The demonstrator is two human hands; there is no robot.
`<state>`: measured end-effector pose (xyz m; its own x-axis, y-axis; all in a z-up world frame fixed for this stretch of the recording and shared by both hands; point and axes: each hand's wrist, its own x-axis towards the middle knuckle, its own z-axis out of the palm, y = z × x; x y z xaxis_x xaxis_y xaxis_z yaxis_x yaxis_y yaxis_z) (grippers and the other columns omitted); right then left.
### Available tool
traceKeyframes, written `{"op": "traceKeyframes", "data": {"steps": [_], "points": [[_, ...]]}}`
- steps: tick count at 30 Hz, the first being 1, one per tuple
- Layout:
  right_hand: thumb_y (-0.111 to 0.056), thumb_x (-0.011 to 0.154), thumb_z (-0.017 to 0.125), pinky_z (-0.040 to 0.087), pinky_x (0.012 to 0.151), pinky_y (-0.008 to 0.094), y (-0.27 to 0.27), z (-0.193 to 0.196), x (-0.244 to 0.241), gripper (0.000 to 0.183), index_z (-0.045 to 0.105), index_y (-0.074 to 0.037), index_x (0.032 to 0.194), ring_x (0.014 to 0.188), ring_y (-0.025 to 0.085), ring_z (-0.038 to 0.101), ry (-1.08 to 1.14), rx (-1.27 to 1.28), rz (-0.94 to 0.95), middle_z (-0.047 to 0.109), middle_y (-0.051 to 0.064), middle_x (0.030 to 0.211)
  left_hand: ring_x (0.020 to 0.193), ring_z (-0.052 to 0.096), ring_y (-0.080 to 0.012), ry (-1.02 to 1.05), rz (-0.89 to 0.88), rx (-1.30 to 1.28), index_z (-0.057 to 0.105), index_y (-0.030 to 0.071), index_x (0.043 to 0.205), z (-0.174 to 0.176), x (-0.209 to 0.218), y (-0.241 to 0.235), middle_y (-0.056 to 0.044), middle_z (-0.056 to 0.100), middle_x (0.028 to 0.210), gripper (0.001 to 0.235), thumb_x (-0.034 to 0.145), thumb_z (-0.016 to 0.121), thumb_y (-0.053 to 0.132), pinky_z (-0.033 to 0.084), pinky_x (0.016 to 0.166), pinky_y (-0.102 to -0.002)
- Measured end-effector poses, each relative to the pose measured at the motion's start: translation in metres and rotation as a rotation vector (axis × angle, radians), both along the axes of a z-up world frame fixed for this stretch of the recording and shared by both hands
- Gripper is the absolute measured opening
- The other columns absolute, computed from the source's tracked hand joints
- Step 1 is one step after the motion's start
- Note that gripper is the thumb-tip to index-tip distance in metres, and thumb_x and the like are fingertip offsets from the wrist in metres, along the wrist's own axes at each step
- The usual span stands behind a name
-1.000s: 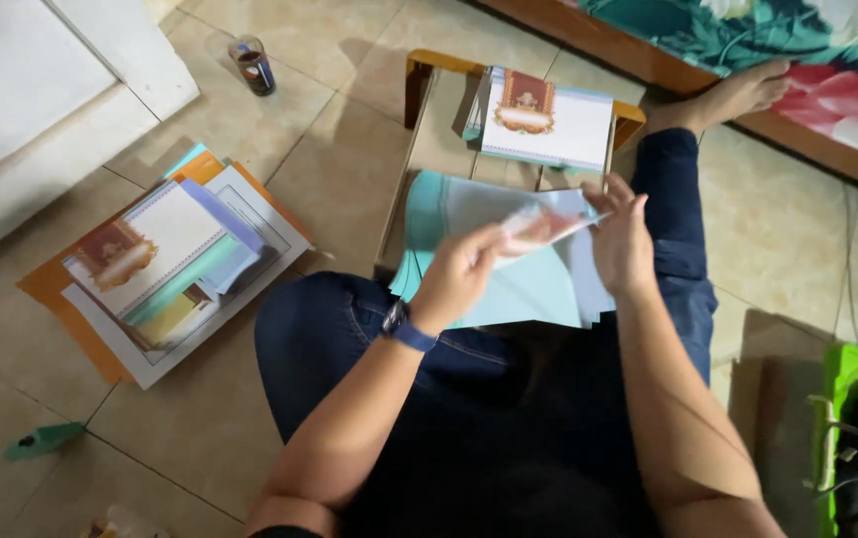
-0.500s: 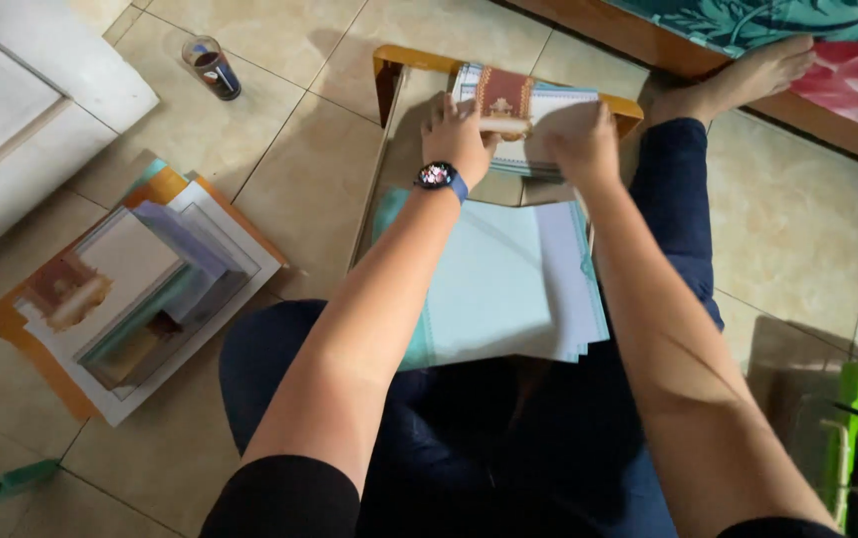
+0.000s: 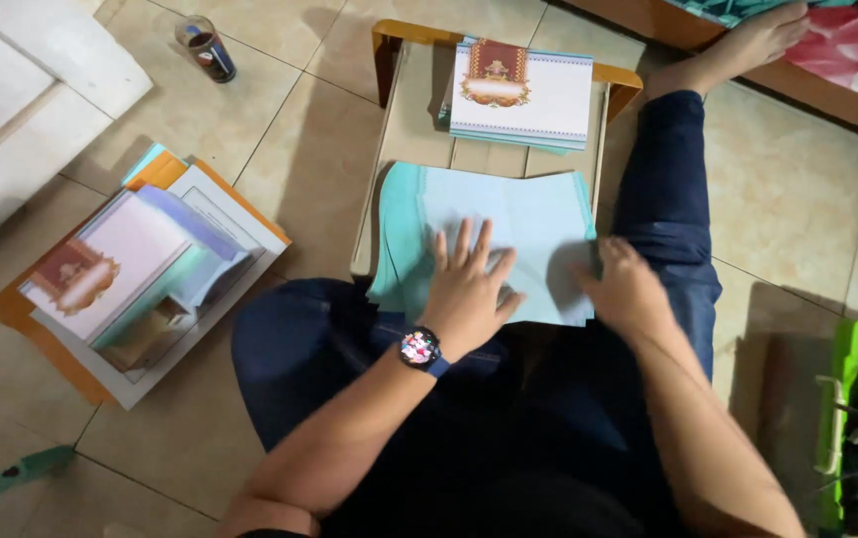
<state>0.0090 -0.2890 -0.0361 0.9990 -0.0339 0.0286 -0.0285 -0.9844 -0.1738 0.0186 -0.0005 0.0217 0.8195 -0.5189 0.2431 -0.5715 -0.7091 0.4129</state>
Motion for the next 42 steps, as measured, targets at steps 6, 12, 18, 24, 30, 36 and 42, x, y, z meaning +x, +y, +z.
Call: {"op": "traceKeyframes", "data": {"steps": [6, 12, 18, 24, 30, 36, 42], "points": [[-0.031, 0.090, 0.073, 0.050, 0.107, 0.048, 0.048, 0.046, -0.024, 0.066, 0.054, 0.002, 0.144, 0.132, 0.041, 0.056, -0.213, 0.084, 0.031, 0.056, 0.025, 0.143, 0.156, 0.015, -0.0412, 0.211, -0.035, 0.089, 0.044, 0.020, 0.154, 0.001, -0.008, 0.004, -0.024, 0.025, 0.166, 0.060, 0.101, 0.050, 0.046, 0.007, 0.122, -0.065], [-0.044, 0.107, 0.006, 0.027, 0.122, 0.050, 0.110, 0.098, -0.055, 0.073, 0.048, -0.005, 0.152, 0.150, 0.036, 0.031, 0.211, 0.806, 0.438, 0.041, 0.019, 0.160, 0.153, 0.018, -0.0450, 0.472, 0.067, -0.739, 0.007, 0.005, 0.164, -0.025, 0.008, 0.013, -0.034, 0.020, 0.163, 0.077, 0.106, 0.017, 0.054, 0.009, 0.125, -0.056], [-0.011, 0.095, 0.054, 0.043, 0.114, 0.047, 0.098, 0.030, -0.009, 0.043, 0.061, 0.009, 0.132, 0.137, 0.040, 0.052, -0.209, 0.057, 0.630, 0.058, 0.026, 0.143, 0.156, -0.004, -0.0471, -0.017, 0.245, 0.027, 0.046, 0.014, 0.154, -0.012, -0.003, 0.028, -0.027, 0.002, 0.169, 0.063, 0.096, 0.059, 0.035, 0.004, 0.118, -0.072], [-0.017, 0.102, 0.045, 0.045, 0.111, 0.054, 0.096, 0.005, 0.080, 0.045, 0.060, -0.003, 0.142, 0.142, 0.041, 0.047, -0.051, 0.123, 0.431, 0.053, 0.018, 0.153, 0.156, 0.004, -0.0480, -0.178, 0.182, 0.121, 0.077, 0.014, 0.114, -0.016, 0.022, 0.004, -0.027, 0.014, 0.168, 0.040, 0.078, 0.080, 0.030, 0.005, 0.118, -0.075], [0.001, 0.100, 0.043, 0.059, 0.090, 0.035, 0.049, 0.025, 0.044, 0.029, 0.069, -0.009, 0.108, 0.110, 0.020, 0.066, -0.284, 1.208, -0.266, 0.068, 0.007, 0.117, 0.158, -0.002, -0.0376, 0.211, -0.353, 0.462, 0.052, 0.032, 0.120, -0.019, 0.110, -0.027, -0.016, 0.015, 0.169, 0.100, 0.037, 0.093, 0.070, 0.007, 0.123, -0.067], [-0.001, 0.105, 0.046, 0.059, 0.079, 0.028, 0.047, 0.050, 0.002, 0.022, 0.067, -0.003, 0.111, 0.088, 0.016, 0.065, -0.524, 1.198, -0.247, 0.067, 0.011, 0.096, 0.133, 0.051, -0.0306, -0.235, -0.324, 0.218, 0.068, 0.031, 0.115, -0.094, 0.155, -0.029, -0.005, 0.062, 0.139, 0.047, 0.074, 0.079, 0.053, 0.028, 0.113, -0.067], [-0.004, 0.099, 0.064, 0.052, 0.090, 0.055, 0.086, 0.016, 0.013, 0.061, 0.034, 0.003, 0.151, 0.105, 0.041, 0.061, -0.161, 1.256, 0.130, 0.057, 0.033, 0.123, 0.104, 0.068, -0.0447, 0.167, 0.467, -0.674, 0.054, 0.011, 0.127, -0.051, 0.089, 0.037, -0.023, 0.070, 0.107, 0.043, 0.098, 0.063, 0.042, 0.056, 0.080, -0.055]]}}
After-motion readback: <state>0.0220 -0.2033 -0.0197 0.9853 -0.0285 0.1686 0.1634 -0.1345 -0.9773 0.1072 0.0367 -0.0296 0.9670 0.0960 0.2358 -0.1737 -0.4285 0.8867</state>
